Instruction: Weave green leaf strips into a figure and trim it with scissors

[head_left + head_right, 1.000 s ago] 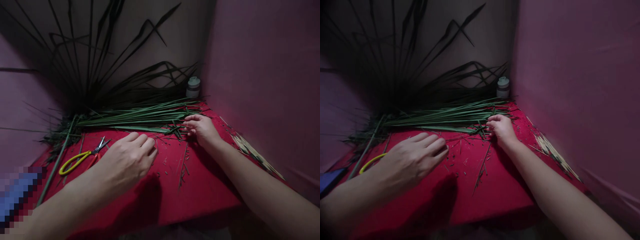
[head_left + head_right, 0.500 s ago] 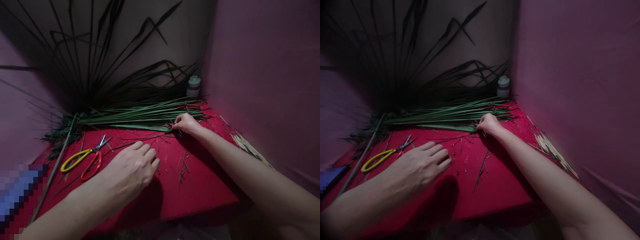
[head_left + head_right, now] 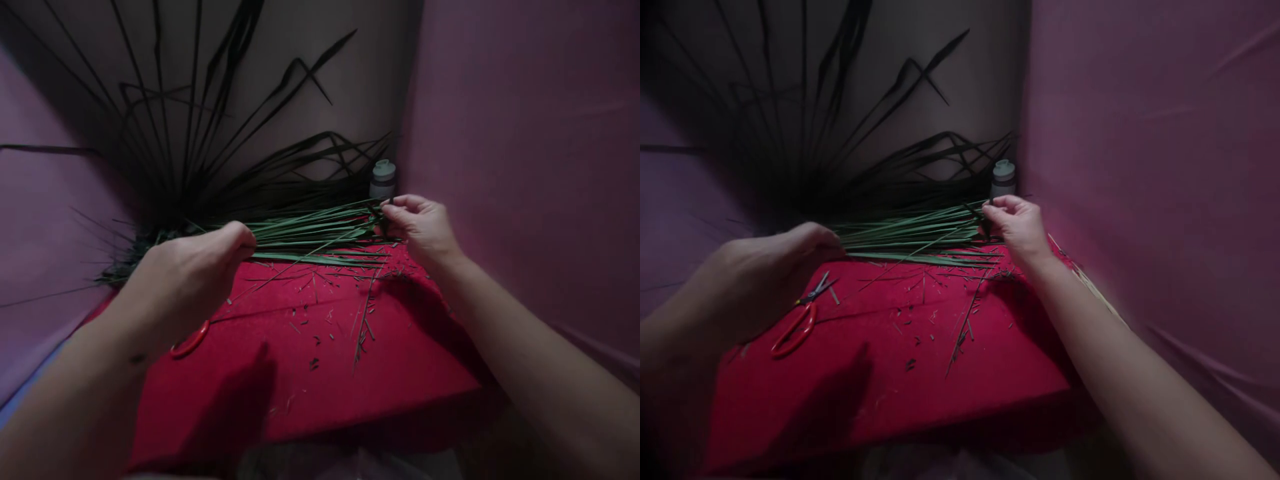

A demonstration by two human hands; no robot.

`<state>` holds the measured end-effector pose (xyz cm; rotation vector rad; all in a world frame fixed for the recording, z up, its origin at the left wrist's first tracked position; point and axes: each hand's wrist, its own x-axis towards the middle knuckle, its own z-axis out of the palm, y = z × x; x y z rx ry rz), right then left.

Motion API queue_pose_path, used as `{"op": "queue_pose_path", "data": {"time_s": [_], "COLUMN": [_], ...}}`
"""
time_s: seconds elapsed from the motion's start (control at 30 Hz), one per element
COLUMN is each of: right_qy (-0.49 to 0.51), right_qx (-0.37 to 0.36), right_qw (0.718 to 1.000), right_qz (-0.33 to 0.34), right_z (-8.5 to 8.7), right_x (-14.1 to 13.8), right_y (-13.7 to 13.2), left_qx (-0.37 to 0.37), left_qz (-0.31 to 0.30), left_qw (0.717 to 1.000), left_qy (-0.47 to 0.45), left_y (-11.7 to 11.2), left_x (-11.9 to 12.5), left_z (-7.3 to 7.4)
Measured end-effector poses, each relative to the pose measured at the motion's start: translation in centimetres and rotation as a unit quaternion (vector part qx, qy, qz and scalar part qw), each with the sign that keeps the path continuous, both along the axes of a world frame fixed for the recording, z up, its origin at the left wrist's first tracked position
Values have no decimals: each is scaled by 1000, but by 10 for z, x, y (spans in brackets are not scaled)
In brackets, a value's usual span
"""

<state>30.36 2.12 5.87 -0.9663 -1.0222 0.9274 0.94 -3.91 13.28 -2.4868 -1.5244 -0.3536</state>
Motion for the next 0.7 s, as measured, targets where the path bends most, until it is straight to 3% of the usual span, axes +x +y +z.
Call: {"op": "queue_pose_path", "data": {"time_s": [0.1, 0.17, 0.27, 0.33, 0.4, 0.43, 0.5, 0.6, 0.63, 0.7], "right_qy": [-10, -11, 17, -11, -24, -41, -77, -203, -244, -298], "right_qx": [48, 70, 130, 159, 190, 206, 214, 205, 174, 139], "right_qw": [996, 992, 978, 969, 957, 953, 950, 952, 953, 940], "right_qz": [-75, -104, -160, -189, -219, -216, -216, -99, -45, 88], "right_z": [16, 30, 58, 80, 103, 114, 134, 149, 148, 138], "right_x": [11, 18, 26, 30, 34, 36, 39, 37, 33, 21], "right_y": [-2, -4, -7, -13, -22, -27, -36, -43, -44, -43], "left_qx": [-63, -165, -240, -224, -148, -117, -84, -41, -38, -45], "left_qz": [44, 27, -23, -40, -41, -64, -168, -320, -366, -396], "left_qw": [997, 986, 970, 973, 984, 983, 967, 928, 911, 900], "left_qy": [4, -19, 3, 39, 90, 123, 173, 188, 186, 175], "left_y": [20, 32, 39, 30, 7, -9, -45, -93, -102, -106], "left_x": [-13, -16, -8, 5, 23, 33, 52, 70, 71, 65], "left_z": [-6, -16, -31, -35, -34, -32, -30, -32, -33, -30]}}
